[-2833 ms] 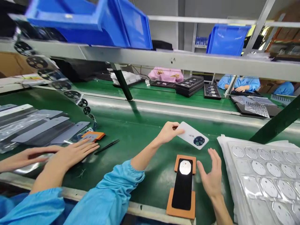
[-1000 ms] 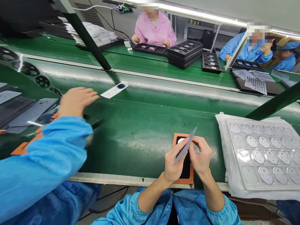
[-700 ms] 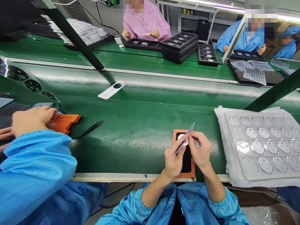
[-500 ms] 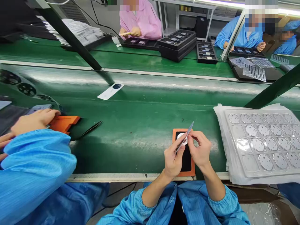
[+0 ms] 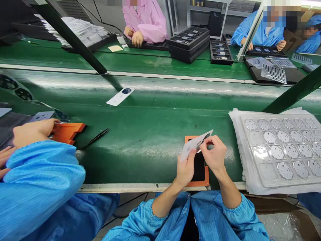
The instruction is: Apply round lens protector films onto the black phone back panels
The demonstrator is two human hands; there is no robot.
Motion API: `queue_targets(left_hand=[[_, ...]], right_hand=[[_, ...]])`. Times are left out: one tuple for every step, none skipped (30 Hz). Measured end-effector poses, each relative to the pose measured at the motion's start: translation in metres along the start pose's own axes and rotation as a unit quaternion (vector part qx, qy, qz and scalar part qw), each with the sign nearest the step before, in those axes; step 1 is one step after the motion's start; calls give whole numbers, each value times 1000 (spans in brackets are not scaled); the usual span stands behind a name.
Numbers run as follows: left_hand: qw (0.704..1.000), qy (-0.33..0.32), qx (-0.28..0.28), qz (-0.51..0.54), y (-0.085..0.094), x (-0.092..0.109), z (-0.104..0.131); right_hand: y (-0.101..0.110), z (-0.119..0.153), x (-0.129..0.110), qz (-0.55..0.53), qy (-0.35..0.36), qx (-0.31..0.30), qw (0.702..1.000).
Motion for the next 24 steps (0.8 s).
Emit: queue_targets(left_hand=[[998, 27, 14, 61, 4, -6, -4], [991, 48, 23, 120, 8, -10, -8], [983, 65, 26, 169, 13, -12, -12], [975, 81, 28, 206, 19, -14, -17], [968, 96, 31, 230, 26, -14, -20], [962, 110, 37, 246, 35, -14, -23], [958, 121, 44, 256, 43, -13, -26], [956, 126, 51, 260, 51, -11, -28], [957, 124, 54, 257, 58, -7, -29], [962, 116, 52, 244, 64, -3, -31], [969, 102, 45, 218, 69, 3, -31], [980, 83, 33, 179, 72, 10, -32], [991, 58, 14, 122, 74, 18, -32], [998, 29, -16, 48, 74, 27, -31], [997, -11, -62, -35, 69, 37, -29], [983, -62, -123, -123, 62, 46, -25], [953, -117, -188, -208, 51, 54, -19], [910, -169, -246, -287, 41, 57, -11], [863, -213, -290, -355, 31, 58, -3], [818, -245, -315, -413, 24, 56, 4], [782, -266, -322, -463, 19, 52, 8], [754, -279, -319, -503, 16, 48, 11], [732, -288, -314, -532, 13, 44, 12], [716, -296, -310, -551, 11, 40, 14]], right_hand=[[2, -4, 9, 11, -27, -9, 1000], [5, -7, 21, 24, -61, -18, 998], [10, -11, 34, 40, -98, -25, 994], [16, -14, 49, 61, -135, -33, 988], [23, -17, 64, 86, -169, -45, 981], [30, -19, 78, 117, -198, -59, 971], [35, -20, 90, 152, -220, -76, 961], [40, -20, 101, 191, -235, -96, 948], [44, -19, 109, 229, -243, -119, 935], [47, -17, 113, 262, -241, -135, 924], [49, -14, 113, 287, -231, -142, 919], [51, -10, 108, 300, -210, -139, 920], [53, -6, 99, 298, -181, -128, 928], [55, -1, 86, 281, -143, -113, 942], [55, 4, 71, 253, -95, -99, 958], [54, 10, 54, 219, -41, -95, 970], [51, 17, 37, 186, 18, -104, 977], [46, 24, 21, 161, 78, -125, 976], [39, 32, 8, 148, 135, -153, 968], [32, 40, -2, 147, 183, -179, 956], [26, 47, -8, 156, 219, -197, 943], [20, 52, -10, 171, 244, -207, 932], [15, 56, -9, 187, 260, -211, 924], [11, 58, -7, 201, 269, -210, 918]])
Point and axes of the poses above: each hand's wrist, its own z-axis away from the middle knuckle, its own y-axis out of the back of the hand, x = y × z, the point moved 7 cm from there along -z, towards the middle knuckle, and after that the axes turned 10 degrees about -x, right-handed, at the moved point
